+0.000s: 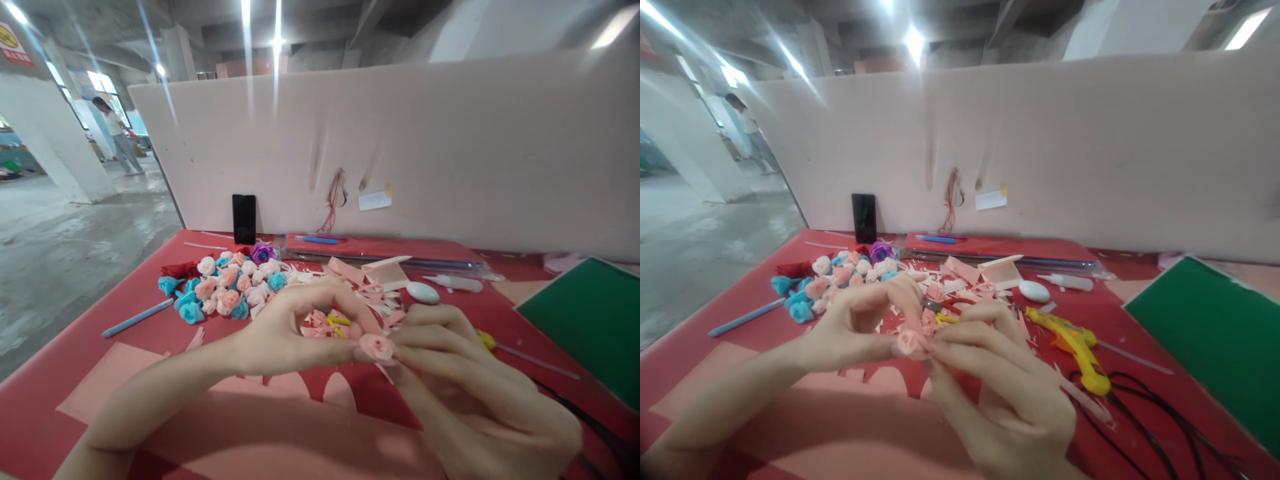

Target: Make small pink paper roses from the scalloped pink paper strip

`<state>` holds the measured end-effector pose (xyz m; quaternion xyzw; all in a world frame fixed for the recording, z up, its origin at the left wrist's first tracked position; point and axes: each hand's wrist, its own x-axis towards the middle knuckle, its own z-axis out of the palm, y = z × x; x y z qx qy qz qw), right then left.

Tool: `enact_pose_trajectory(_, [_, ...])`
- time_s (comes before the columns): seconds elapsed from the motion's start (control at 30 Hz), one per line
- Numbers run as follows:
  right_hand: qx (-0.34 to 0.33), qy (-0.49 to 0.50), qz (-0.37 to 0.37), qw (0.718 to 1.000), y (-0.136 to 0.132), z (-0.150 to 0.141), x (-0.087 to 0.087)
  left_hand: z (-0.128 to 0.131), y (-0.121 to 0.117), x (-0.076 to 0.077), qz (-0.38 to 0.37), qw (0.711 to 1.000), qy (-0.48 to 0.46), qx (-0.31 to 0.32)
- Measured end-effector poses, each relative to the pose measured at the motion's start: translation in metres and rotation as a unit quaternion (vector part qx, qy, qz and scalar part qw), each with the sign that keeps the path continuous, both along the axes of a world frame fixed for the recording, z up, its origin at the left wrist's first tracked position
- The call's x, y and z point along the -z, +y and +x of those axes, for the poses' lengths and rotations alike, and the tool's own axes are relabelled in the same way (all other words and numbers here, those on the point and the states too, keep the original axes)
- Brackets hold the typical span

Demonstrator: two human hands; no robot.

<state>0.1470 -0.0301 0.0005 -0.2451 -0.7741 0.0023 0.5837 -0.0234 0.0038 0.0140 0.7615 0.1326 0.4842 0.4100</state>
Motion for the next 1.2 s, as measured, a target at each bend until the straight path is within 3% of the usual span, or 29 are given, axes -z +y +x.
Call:
enact_pose_trajectory(0.47, [-0.002,0.006,0.004,1.0,-0.001,-0.0046,-0.0067,0.0037,-0.0017,0.0029,0.014,1.0,-0.022,0.003])
enact_pose_trajectory(0.87, [0.016,-0.006,0.009,1.0,-0.0018,-0.0086,-0.0077,0.0042,-0.0053,0.0007,0.077,0.996,0.022,-0.049])
enact_pose_trajectory(1.2, [0.041,-0.054,0.02,0.998,-0.0047,-0.0063,-0.0061,0.0058,-0.0026,0.0041,0.128,0.991,0.007,-0.04])
